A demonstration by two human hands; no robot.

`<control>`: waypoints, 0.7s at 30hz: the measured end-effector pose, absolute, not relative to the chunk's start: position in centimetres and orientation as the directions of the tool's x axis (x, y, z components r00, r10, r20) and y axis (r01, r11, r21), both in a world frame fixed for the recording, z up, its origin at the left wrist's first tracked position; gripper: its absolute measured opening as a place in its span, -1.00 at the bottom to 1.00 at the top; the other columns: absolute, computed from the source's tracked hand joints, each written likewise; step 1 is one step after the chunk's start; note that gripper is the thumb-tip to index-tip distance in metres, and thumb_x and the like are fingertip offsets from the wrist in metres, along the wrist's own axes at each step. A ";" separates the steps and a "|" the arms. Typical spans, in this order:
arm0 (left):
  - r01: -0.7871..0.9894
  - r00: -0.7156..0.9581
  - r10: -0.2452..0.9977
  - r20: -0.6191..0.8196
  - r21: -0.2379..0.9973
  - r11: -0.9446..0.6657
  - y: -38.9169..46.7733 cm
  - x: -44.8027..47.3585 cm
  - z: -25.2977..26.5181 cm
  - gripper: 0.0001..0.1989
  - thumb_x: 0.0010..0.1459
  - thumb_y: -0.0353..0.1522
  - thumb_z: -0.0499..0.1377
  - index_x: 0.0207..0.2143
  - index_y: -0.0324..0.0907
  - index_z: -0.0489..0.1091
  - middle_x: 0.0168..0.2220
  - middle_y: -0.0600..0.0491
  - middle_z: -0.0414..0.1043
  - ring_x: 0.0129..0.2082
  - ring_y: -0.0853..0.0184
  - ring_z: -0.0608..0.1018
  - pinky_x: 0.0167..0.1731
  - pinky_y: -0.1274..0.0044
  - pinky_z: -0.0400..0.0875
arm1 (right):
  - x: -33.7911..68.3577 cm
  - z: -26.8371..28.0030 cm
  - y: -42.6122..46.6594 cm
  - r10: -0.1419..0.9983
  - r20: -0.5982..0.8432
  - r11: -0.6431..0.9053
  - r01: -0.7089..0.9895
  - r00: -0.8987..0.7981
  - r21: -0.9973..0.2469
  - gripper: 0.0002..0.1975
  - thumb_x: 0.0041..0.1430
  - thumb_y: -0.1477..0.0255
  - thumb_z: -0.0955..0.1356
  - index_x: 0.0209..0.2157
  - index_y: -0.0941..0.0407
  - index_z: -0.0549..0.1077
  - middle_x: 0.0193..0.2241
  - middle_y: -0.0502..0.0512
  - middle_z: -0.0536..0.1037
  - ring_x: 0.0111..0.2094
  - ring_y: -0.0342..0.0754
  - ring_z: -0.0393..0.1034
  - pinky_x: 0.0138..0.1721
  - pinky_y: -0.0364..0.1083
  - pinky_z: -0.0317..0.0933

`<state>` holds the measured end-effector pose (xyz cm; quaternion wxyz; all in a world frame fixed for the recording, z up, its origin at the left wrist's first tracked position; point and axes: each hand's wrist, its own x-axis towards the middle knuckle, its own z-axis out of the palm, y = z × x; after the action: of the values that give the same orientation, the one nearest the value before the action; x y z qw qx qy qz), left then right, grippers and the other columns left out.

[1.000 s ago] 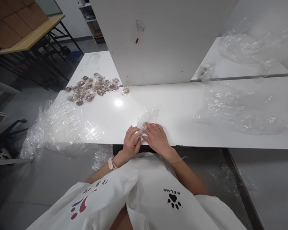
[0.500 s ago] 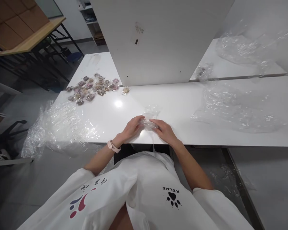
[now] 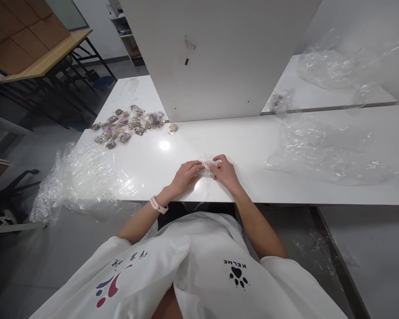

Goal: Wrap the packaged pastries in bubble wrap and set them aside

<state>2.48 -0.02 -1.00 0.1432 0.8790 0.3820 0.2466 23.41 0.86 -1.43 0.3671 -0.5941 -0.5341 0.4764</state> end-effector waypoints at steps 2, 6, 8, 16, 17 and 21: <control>0.599 0.598 0.754 0.272 0.472 -0.647 0.2 1.9 -0.3 -0.61 0.21 -0.53 0.08 0.08 -0.13 0.30 0.14 -0.09 0.38 0.15 0.19 0.41 0.07 0.33 0.29 | 23.5 -1.4 0.7 0.990 -0.131 -0.112 0.305 -0.045 -0.946 -0.62 0.12 0.08 0.40 -0.14 0.01 0.36 -0.59 -0.13 0.36 -0.55 -0.13 0.35 -0.52 -0.14 0.33; 0.581 0.648 0.737 0.193 0.501 -0.642 1.5 2.3 1.6 -0.53 0.15 -0.39 0.24 0.12 -0.09 0.28 0.23 -0.08 0.32 0.22 0.10 0.34 0.16 0.23 0.17 | 23.9 -1.7 0.6 0.982 -0.149 -0.119 0.228 -0.117 -0.966 -0.62 0.05 0.14 0.45 -0.17 0.02 0.36 -0.53 -0.11 0.41 -0.52 -0.13 0.34 -0.51 -0.14 0.28; 0.554 0.706 0.699 0.118 0.523 -0.648 2.7 2.8 2.3 -0.40 0.07 -0.33 0.32 0.16 -0.09 0.24 0.24 -0.09 0.31 0.24 0.05 0.32 0.20 0.18 0.09 | 24.1 -1.9 0.5 0.983 -0.113 -0.080 0.215 -0.145 -0.973 -0.63 0.01 0.18 0.47 -0.20 0.03 0.36 -0.46 -0.08 0.47 -0.49 -0.14 0.34 -0.47 -0.14 0.26; 0.533 0.707 0.693 -0.140 0.749 -0.393 6.6 3.0 2.7 -0.53 0.02 -0.31 0.33 -0.01 -0.22 0.38 -0.04 -0.10 0.44 -0.13 0.21 0.48 -0.15 0.40 0.35 | 24.1 -1.3 -0.6 0.999 -0.013 0.010 0.459 -0.046 -0.888 -0.68 0.03 0.20 0.46 -0.21 0.02 0.42 -0.42 -0.05 0.49 -0.45 -0.11 0.34 -0.35 -0.08 0.24; 0.532 0.701 0.699 -0.139 0.755 -0.384 6.7 3.0 2.7 -0.59 0.03 -0.30 0.32 -0.06 -0.22 0.40 -0.08 -0.08 0.44 -0.17 0.23 0.47 -0.18 0.40 0.35 | 24.0 -1.0 -0.5 0.999 0.022 0.036 0.512 -0.035 -0.858 -0.63 0.02 0.19 0.46 -0.15 0.01 0.43 -0.34 -0.01 0.52 -0.42 -0.08 0.37 -0.34 -0.06 0.26; 0.532 0.684 0.723 -0.101 0.746 -0.400 6.6 3.0 2.2 -0.77 0.07 -0.31 0.27 -0.21 -0.21 0.44 -0.14 -0.05 0.42 -0.19 0.24 0.44 -0.18 0.39 0.35 | 23.7 0.7 0.8 0.959 0.271 0.264 0.594 -0.079 -0.760 -0.68 0.09 0.20 0.44 -0.13 -0.01 0.51 -0.13 0.11 0.52 -0.19 0.03 0.40 -0.24 0.00 0.30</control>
<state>2.99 6.55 2.20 0.3957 0.8279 0.3788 0.1204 23.65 0.84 0.73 0.3853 -0.5588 -0.6952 0.2367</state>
